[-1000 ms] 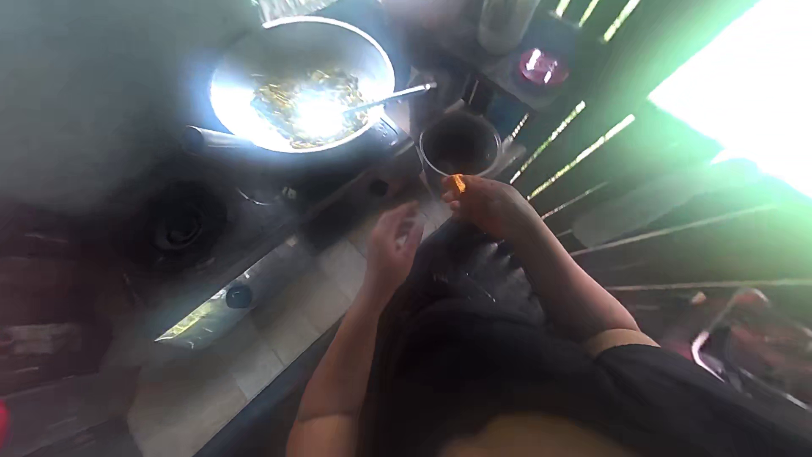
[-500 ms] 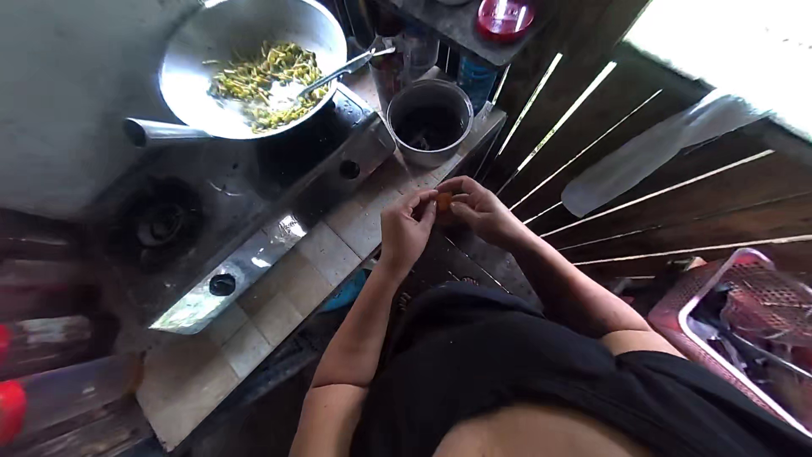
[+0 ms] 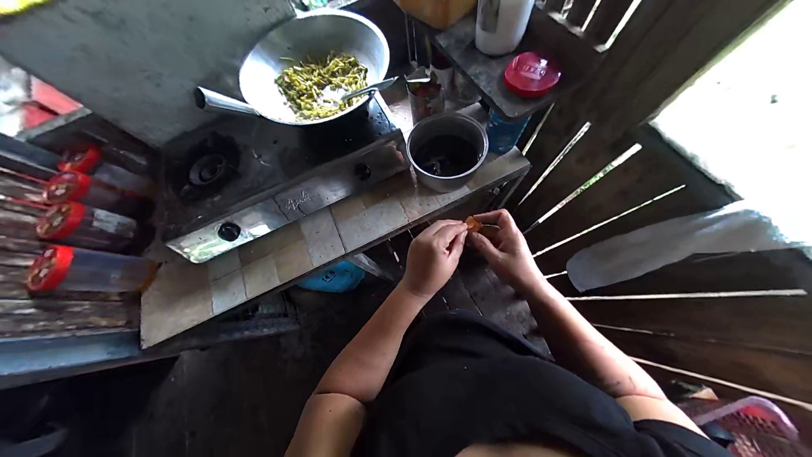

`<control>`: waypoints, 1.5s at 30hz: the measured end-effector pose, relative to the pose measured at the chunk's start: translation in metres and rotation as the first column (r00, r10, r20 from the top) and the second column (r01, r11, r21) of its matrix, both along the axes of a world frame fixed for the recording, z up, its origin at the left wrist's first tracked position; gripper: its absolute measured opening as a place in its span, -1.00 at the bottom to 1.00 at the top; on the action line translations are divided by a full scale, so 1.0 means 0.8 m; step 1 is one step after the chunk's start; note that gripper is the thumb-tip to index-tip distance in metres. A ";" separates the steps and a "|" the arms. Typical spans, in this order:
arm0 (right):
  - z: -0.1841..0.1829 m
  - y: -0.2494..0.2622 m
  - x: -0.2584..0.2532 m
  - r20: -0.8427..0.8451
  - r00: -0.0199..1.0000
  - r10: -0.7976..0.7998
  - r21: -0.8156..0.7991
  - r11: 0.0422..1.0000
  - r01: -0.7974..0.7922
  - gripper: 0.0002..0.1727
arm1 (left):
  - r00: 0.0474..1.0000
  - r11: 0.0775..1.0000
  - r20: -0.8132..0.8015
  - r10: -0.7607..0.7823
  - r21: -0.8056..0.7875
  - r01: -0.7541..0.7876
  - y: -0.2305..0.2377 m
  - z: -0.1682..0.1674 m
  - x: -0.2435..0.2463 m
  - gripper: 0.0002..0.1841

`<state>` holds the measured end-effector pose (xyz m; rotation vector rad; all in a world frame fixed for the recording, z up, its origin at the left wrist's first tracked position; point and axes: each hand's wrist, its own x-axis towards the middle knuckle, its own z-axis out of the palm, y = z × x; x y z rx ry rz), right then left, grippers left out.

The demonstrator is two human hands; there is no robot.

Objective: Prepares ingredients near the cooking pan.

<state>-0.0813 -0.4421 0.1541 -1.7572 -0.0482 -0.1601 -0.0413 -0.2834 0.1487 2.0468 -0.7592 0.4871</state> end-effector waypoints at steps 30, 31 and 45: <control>-0.040 -0.020 0.012 -0.090 0.993 -0.074 -0.246 0.968 0.050 -0.51 | 0.824 0.908 -0.559 0.094 -0.291 -0.301 -0.034 -0.053 -0.031 -0.86; -0.043 -0.020 0.012 -0.086 0.995 -0.052 -0.211 0.977 0.033 -0.49 | 0.811 0.901 -0.577 0.093 -0.298 -0.315 -0.031 -0.054 -0.031 -0.86; -0.052 -0.003 0.000 -0.056 0.998 -0.012 -0.185 0.983 0.001 -0.37 | 0.800 0.884 -0.597 0.059 -0.342 -0.320 -0.015 -0.058 -0.048 -0.84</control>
